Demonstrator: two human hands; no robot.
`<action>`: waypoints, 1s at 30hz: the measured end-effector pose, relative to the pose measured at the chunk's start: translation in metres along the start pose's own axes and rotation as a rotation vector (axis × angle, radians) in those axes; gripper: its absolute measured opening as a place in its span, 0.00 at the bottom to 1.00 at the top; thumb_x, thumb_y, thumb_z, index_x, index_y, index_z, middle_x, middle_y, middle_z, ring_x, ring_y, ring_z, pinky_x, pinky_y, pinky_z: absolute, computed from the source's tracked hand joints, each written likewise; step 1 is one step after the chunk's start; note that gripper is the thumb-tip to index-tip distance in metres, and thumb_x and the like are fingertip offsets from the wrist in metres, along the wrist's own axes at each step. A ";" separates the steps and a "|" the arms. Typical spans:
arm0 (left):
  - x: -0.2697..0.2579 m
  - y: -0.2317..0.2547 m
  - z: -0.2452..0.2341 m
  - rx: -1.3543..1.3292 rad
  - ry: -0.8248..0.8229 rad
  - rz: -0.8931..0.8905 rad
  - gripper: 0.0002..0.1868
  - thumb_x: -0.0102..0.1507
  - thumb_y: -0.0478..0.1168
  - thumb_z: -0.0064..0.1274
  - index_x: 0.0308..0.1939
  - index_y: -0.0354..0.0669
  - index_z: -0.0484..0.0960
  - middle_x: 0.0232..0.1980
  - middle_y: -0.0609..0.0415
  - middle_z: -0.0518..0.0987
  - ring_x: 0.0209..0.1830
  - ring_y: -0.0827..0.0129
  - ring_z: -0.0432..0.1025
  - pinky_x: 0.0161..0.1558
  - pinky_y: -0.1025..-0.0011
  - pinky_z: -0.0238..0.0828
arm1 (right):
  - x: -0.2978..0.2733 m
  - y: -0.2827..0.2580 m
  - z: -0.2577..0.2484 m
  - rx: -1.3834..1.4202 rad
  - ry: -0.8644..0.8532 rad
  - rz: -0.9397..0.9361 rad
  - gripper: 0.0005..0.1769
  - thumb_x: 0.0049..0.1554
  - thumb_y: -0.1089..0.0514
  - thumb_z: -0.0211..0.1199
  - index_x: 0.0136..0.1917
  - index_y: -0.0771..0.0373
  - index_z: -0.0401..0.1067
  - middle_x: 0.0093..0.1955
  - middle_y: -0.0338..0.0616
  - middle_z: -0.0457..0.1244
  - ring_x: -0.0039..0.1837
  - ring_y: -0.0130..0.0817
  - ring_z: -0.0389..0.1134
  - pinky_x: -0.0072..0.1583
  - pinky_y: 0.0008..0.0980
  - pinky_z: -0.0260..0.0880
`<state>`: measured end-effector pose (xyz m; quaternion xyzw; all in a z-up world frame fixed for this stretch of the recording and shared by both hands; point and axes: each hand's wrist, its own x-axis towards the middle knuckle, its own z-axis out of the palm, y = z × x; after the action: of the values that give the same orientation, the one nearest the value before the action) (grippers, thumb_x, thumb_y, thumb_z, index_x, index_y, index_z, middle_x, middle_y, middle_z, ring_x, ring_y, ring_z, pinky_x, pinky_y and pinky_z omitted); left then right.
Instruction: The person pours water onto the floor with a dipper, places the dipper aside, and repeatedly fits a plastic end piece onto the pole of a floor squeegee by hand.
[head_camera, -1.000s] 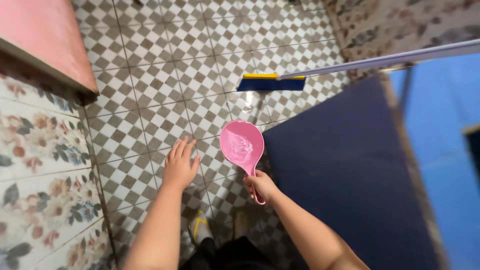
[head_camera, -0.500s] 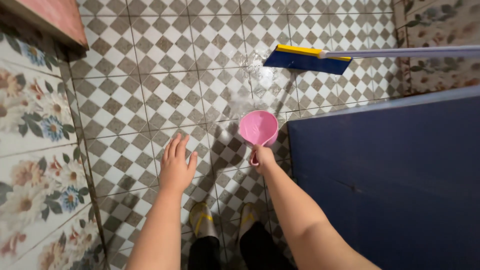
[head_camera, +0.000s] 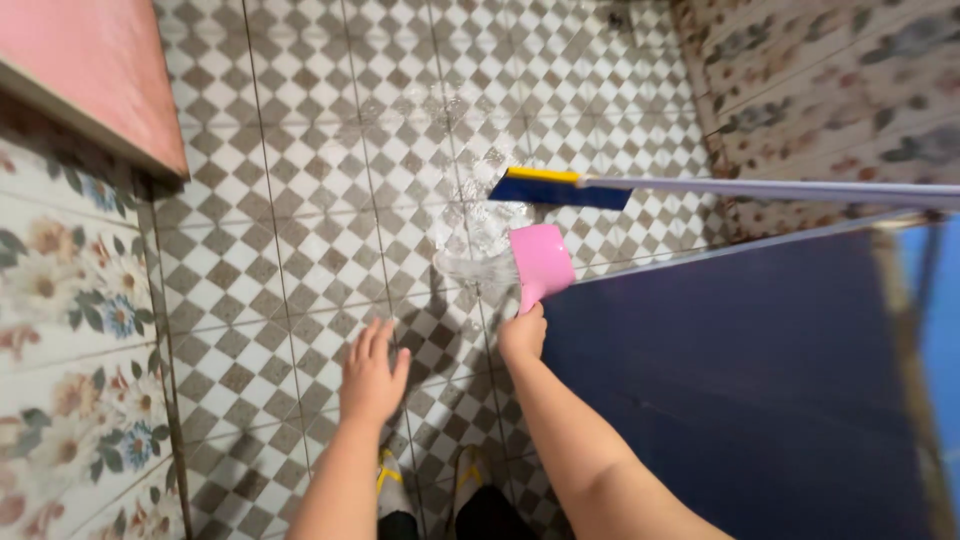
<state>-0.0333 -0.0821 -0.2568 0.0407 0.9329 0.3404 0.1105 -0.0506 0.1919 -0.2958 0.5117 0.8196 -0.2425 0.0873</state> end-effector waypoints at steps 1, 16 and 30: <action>-0.004 0.012 -0.002 -0.012 -0.005 0.011 0.29 0.65 0.51 0.50 0.69 0.50 0.70 0.75 0.49 0.65 0.75 0.47 0.58 0.72 0.53 0.53 | -0.010 -0.009 -0.020 -0.004 0.016 -0.032 0.35 0.57 0.56 0.62 0.75 0.61 0.57 0.65 0.62 0.61 0.65 0.60 0.64 0.64 0.52 0.66; -0.061 0.121 -0.095 -0.003 0.031 0.208 0.29 0.63 0.52 0.53 0.67 0.53 0.71 0.75 0.51 0.66 0.74 0.49 0.58 0.72 0.55 0.54 | -0.140 -0.033 -0.277 0.191 0.098 -0.433 0.34 0.55 0.57 0.64 0.74 0.56 0.59 0.66 0.55 0.61 0.67 0.54 0.63 0.65 0.46 0.64; -0.068 0.233 -0.171 -0.082 -0.037 0.467 0.26 0.65 0.51 0.52 0.66 0.48 0.72 0.72 0.47 0.69 0.73 0.48 0.60 0.72 0.54 0.54 | -0.241 0.030 -0.463 1.015 -0.271 -0.407 0.30 0.58 0.60 0.64 0.72 0.68 0.64 0.44 0.44 0.66 0.40 0.27 0.66 0.41 0.28 0.67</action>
<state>-0.0071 -0.0209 0.0325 0.2568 0.8814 0.3937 0.0473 0.1358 0.2364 0.1900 0.2853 0.6640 -0.6817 -0.1140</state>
